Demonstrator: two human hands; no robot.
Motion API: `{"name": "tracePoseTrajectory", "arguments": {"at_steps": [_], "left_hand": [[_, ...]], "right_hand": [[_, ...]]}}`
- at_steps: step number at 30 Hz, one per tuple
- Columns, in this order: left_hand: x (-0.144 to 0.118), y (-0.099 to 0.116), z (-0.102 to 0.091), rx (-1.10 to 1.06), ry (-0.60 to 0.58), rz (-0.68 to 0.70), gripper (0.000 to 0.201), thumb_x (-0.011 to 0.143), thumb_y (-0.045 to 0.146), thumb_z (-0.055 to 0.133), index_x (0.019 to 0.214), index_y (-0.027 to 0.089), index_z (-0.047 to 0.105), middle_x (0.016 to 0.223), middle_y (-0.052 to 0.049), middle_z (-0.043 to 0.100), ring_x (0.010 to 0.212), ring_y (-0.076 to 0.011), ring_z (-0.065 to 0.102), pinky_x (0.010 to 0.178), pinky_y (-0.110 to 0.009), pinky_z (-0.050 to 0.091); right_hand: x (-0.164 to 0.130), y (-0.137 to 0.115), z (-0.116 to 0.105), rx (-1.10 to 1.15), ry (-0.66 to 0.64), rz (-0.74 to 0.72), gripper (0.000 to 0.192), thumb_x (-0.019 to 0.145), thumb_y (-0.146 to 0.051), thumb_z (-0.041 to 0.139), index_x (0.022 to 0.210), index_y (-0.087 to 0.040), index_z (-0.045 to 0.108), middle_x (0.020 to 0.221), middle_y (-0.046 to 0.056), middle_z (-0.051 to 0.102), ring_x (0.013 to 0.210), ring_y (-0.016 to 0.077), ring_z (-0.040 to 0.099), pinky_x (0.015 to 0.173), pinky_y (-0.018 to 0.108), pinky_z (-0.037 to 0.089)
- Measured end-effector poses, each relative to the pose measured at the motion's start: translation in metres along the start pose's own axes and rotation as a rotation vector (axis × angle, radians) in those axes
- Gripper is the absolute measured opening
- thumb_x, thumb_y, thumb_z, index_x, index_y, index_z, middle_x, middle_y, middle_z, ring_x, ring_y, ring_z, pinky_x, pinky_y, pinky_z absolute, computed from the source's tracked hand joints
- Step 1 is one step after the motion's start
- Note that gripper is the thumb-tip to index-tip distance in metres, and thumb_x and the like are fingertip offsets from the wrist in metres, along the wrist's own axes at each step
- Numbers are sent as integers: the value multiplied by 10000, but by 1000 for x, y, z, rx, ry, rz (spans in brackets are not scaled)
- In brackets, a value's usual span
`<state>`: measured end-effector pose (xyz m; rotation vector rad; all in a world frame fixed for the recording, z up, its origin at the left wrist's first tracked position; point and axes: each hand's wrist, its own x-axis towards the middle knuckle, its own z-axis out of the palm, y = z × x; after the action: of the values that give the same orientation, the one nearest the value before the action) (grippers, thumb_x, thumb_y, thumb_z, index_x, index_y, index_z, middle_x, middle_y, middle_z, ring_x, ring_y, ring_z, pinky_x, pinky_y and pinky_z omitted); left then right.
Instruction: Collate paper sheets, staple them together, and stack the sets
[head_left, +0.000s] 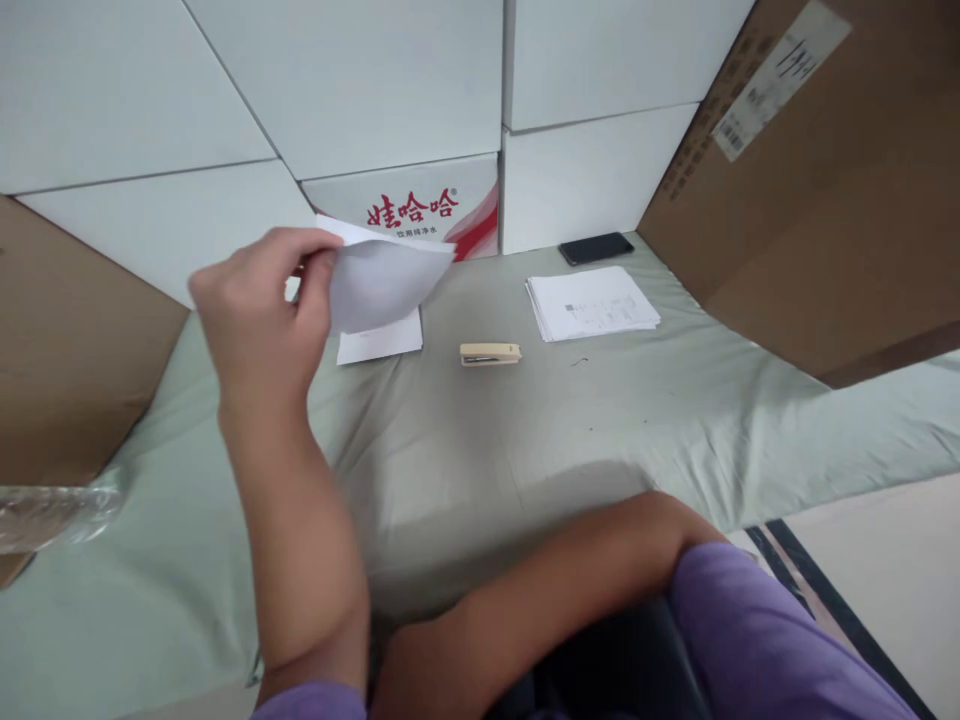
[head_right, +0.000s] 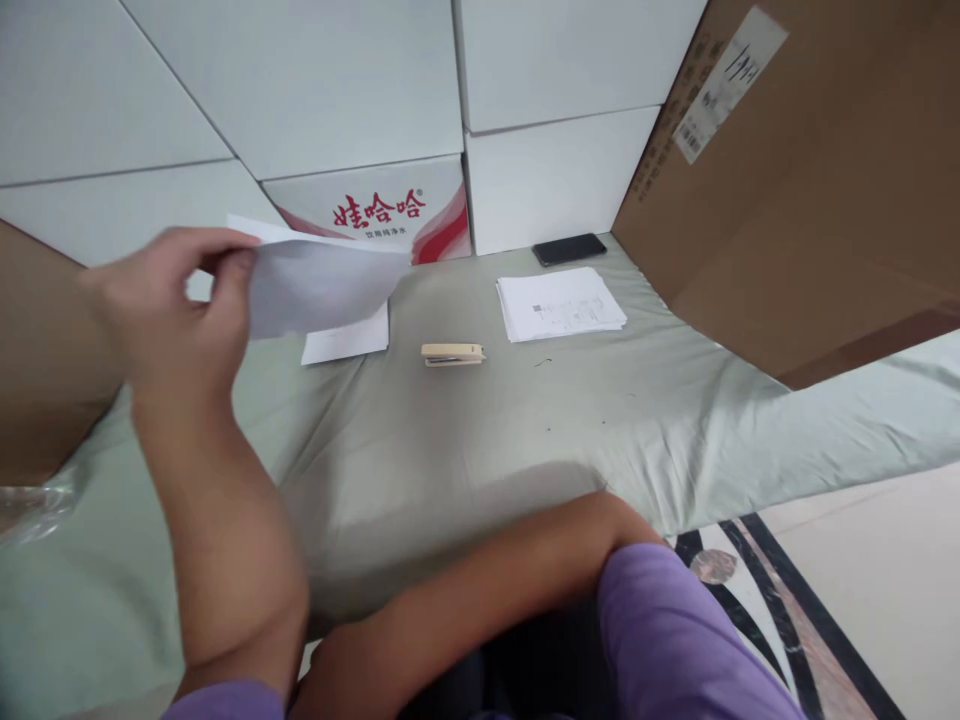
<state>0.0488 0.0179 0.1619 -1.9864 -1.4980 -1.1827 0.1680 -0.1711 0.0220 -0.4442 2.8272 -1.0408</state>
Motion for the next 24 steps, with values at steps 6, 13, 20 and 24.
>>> {"name": "tracePoseTrajectory", "arguments": {"at_steps": [6,13,20,24], "left_hand": [[-7,62,-43,-240,158,-14,149,946,250,616,1007,224,749,931,28,733,830,-136,686,792,-297,533],[-47,63,18,-724,184,-403,124,870,306,707,928,208,659,827,9,685,761,-111,662,719,-242,538],[-118,61,63,-762,11,-792,474,850,506,675,1237,270,537,1033,-54,711,909,-174,706,774,-282,557],[-137,61,77,-962,-138,-812,561,761,515,776,1209,236,588,1049,-77,742,959,-215,719,859,-328,570]], "right_hand": [[-123,-4,-74,177,467,-34,96,925,-268,621,854,-203,616,865,20,685,840,135,634,767,244,490],[-276,62,-92,-10,1725,603,473,756,-527,794,1039,-209,589,1054,89,634,955,223,607,776,333,517],[-269,84,-71,438,1583,618,526,790,-683,709,853,-161,697,851,89,731,758,219,675,683,336,557],[-270,87,-67,340,1640,628,535,779,-691,712,865,-163,710,874,87,736,773,215,674,711,339,566]]}}
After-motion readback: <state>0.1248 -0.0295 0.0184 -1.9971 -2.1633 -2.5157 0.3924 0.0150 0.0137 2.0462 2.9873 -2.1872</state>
